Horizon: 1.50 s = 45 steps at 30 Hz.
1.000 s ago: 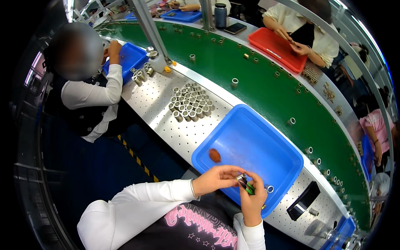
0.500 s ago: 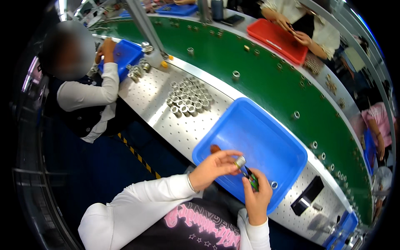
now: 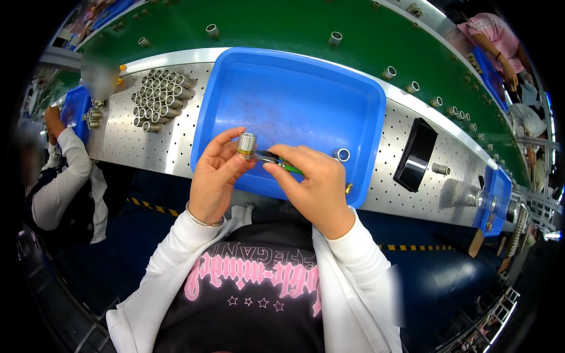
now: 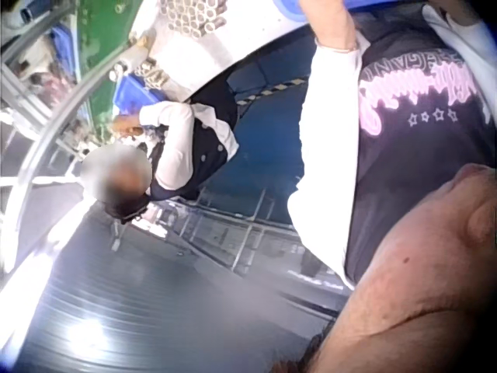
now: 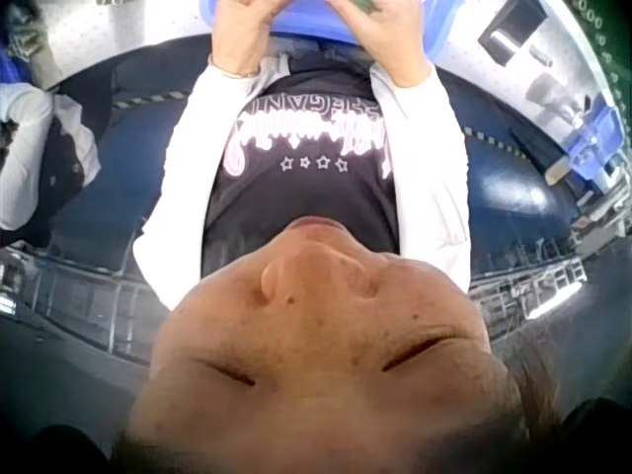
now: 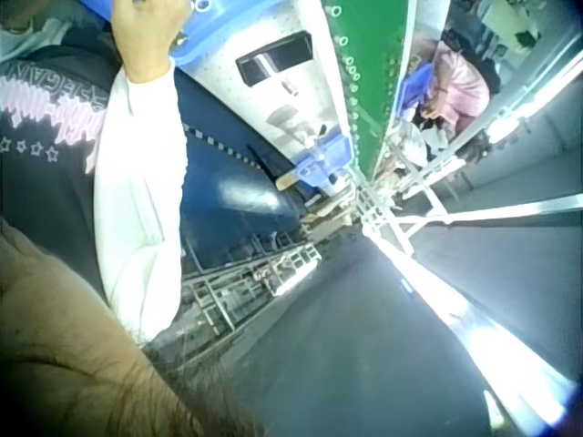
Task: The person picks up small cylindrical metal parts from a blue tray and uses a green tool to manipulate them. They repeatedly insert the tool into the metal cylinders, appearing to adjust or clean the interior, before placing the parts back onto the tray or the workbench.
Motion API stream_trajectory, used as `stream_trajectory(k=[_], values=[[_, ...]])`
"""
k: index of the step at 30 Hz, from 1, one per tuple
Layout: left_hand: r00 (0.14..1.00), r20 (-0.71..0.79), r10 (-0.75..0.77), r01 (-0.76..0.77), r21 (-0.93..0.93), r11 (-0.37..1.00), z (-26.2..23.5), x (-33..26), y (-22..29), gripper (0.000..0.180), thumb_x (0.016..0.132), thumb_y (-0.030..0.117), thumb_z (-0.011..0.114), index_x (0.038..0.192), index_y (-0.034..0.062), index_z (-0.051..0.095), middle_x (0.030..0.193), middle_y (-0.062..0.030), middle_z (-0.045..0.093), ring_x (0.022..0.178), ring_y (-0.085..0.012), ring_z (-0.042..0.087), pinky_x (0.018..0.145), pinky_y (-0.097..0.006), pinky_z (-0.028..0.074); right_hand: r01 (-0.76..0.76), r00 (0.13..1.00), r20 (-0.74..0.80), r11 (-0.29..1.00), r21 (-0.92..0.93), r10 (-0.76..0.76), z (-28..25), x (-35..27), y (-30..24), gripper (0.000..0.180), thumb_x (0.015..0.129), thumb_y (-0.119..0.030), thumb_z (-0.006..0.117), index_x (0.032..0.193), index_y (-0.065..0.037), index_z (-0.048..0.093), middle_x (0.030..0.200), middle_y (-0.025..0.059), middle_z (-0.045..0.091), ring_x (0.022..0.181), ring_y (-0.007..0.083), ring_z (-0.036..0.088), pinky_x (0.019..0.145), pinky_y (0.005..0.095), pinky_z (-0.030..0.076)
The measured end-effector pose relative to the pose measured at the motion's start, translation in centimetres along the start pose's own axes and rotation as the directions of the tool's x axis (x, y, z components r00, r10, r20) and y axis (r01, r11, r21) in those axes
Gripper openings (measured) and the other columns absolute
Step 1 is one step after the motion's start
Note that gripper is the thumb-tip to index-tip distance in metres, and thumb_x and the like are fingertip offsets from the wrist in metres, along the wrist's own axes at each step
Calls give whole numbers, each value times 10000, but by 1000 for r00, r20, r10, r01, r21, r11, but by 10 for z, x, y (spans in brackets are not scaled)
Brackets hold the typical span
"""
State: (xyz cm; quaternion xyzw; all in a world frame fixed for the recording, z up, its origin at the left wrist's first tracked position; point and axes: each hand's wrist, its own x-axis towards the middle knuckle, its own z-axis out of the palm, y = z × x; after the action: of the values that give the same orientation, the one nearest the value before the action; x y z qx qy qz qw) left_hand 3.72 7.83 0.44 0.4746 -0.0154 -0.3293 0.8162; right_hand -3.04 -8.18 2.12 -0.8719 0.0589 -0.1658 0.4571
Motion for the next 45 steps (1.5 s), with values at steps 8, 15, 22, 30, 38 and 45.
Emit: stream_trajectory(k=[8, 15, 22, 30, 38, 45], values=[[1000, -1, 7, -7, 37, 999, 4, 0, -1, 421, 823, 13, 613, 1220, -1, 475, 1081, -105, 577, 969, -158, 561, 855, -285, 459, -17, 1000, 23, 1000, -6, 17, -4, -1, -2, 158, 726, -137, 705, 861, -66, 668, 662, 86, 610, 551, 214, 572, 492, 290, 408], [1000, 8, -1, 1, 27, 1000, 5, 0, -3, 430, 813, -8, 615, 1219, -7, 472, 1080, -99, 574, 969, -152, 559, 855, -277, 458, -18, 1000, 22, 1000, 5, 18, -5, -2, 0, 148, 723, -126, 704, 853, -68, 669, 658, 89, 608, 552, 218, 573, 493, 290, 409], [1000, 13, -10, 9, 26, 1000, 8, -1, -4, 432, 810, -13, 616, 1219, -3, 475, 1074, -93, 576, 962, -146, 559, 848, -267, 455, -38, 999, 20, 999, 1, 38, -6, -4, 1, 143, 722, -126, 704, 847, -67, 668, 654, 92, 607, 548, 223, 573, 491, 293, 410], [999, 13, -34, 34, 35, 999, 7, -2, -4, 432, 833, 25, 605, 1240, 3, 459, 1057, -102, 583, 946, -160, 573, 847, -271, 459, -47, 999, -13, 996, 80, 48, -3, -6, 4, 146, 733, -111, 703, 856, -47, 660, 678, 92, 619, 553, 187, 572, 506, 265, 416], [992, 26, -126, 129, -116, 985, 7, 0, 2, 432, 869, 84, 570, 1271, 16, 429, 1055, -111, 576, 987, -186, 579, 869, -282, 459, -240, 971, 54, 949, 207, 233, 2, -3, -1, 201, 742, -114, 718, 874, -4, 613, 752, 86, 629, 614, 140, 580, 549, 249, 434], [994, 21, -107, 108, -29, 994, 4, -1, -1, 429, 872, 101, 571, 1272, 26, 435, 1055, -89, 573, 957, -159, 574, 856, -274, 460, -81, 995, 67, 985, 150, 72, 5, 2, 1, 182, 676, -4, 701, 835, -1, 611, 773, 102, 595, 685, 228, 588, 598, 281, 444]])
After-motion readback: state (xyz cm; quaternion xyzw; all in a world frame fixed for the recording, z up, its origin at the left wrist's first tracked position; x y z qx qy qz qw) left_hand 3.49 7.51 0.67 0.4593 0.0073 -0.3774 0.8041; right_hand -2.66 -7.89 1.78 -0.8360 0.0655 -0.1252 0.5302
